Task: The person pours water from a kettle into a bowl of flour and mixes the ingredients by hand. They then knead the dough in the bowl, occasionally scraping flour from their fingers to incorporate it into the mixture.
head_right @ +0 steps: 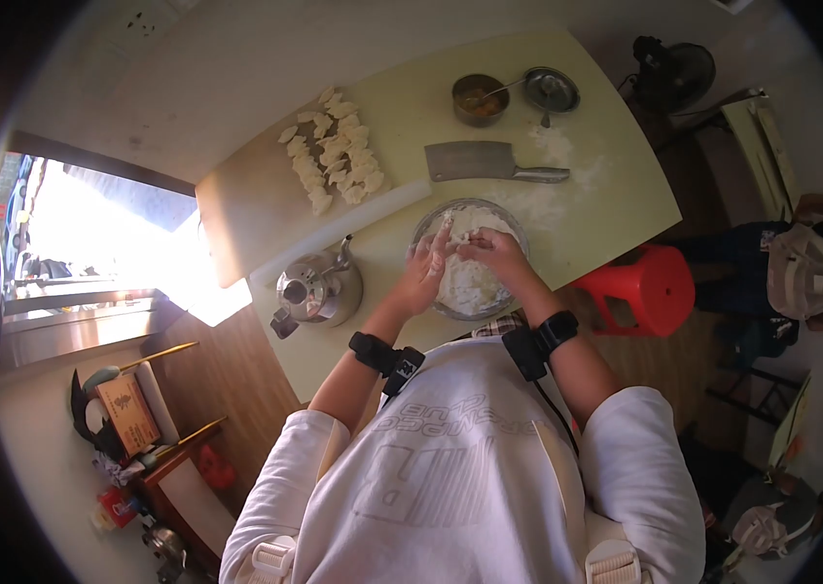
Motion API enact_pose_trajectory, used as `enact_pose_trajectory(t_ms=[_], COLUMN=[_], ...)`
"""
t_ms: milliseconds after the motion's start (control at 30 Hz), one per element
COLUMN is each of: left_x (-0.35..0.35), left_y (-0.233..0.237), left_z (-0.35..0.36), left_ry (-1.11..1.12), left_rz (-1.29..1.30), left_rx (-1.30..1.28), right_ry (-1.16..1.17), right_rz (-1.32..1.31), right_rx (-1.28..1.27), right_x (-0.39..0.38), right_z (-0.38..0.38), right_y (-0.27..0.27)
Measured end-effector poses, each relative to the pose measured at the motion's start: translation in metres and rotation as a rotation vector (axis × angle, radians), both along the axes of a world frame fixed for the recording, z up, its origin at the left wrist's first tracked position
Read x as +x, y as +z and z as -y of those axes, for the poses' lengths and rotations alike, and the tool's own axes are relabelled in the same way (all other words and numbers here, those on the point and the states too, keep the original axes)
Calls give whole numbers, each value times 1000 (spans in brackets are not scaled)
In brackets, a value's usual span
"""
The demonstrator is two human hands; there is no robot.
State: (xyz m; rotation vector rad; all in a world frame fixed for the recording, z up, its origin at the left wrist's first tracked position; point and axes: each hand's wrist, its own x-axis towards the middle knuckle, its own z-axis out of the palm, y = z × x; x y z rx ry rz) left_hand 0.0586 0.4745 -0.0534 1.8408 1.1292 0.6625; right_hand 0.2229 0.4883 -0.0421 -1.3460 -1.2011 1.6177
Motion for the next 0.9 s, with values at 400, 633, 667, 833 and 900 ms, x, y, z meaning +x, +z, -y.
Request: enact_pose_trajectory(t_ms=[400, 633, 667, 833, 900], left_x=[1, -5, -5, -2, 1], left_y=[14, 7, 12, 13, 10], left_z=[10, 9, 8, 11, 14], left_ry=[-85, -118, -144, -200, -182], left_rz=[-39, -24, -115, -359, -365], left_rx=[40, -3, 51, 220, 187], right_ry=[-300, -176, -174, 48, 20], right_rz=[139, -22, -23, 448, 523], right_rx=[-34, -114, -114, 174, 232], right_x=[-3, -7, -6, -11, -11], right_z=[-5, -4, -4, 2, 2], right_y=[-16, 3, 3, 12, 0])
